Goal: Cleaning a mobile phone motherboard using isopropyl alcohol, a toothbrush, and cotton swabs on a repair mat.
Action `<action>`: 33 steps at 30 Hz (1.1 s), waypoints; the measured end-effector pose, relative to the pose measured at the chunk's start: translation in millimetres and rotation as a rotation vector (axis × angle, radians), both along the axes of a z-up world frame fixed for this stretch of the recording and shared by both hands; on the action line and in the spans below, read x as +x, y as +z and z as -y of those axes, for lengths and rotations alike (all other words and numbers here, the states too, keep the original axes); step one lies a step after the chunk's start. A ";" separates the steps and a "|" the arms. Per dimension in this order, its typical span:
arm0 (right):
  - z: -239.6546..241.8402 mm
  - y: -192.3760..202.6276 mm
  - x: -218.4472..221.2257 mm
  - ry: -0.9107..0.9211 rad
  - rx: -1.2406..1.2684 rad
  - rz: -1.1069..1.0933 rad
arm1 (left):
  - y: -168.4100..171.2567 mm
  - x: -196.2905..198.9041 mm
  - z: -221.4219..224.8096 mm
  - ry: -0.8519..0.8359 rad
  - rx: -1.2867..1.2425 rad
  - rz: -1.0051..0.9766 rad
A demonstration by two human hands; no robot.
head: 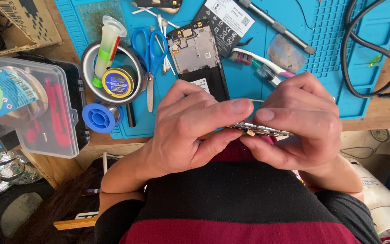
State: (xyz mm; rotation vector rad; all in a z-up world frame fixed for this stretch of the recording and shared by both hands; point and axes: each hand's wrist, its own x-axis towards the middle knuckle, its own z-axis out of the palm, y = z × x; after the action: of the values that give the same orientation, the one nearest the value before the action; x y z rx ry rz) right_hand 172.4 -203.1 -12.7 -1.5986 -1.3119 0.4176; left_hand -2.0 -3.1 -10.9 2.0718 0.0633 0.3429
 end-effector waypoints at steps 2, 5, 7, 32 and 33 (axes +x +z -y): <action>5.4 -1.0 0.0 0.001 -0.023 -0.083 | -0.8 -1.6 -0.2 0.007 -0.012 0.000; 0.3 -0.9 -0.8 0.009 -0.004 -0.163 | -1.7 -1.3 0.2 0.016 -0.021 0.004; -3.6 0.0 -1.2 0.018 0.040 -0.161 | -0.7 -0.1 0.4 0.019 -0.015 0.008; 22.8 -24.1 -12.9 -0.204 0.027 -0.317 | 7.5 -1.3 -3.6 -0.067 -0.047 -0.131; 21.1 -24.8 -8.6 -0.120 0.041 -0.279 | 7.4 -1.2 -3.4 -0.061 -0.034 -0.125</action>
State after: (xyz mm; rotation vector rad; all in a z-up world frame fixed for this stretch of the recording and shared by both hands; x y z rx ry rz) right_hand 163.8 -224.2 -37.6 -1.5144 -1.0030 0.5160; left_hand -3.2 0.3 -3.5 2.0554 0.0803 0.1737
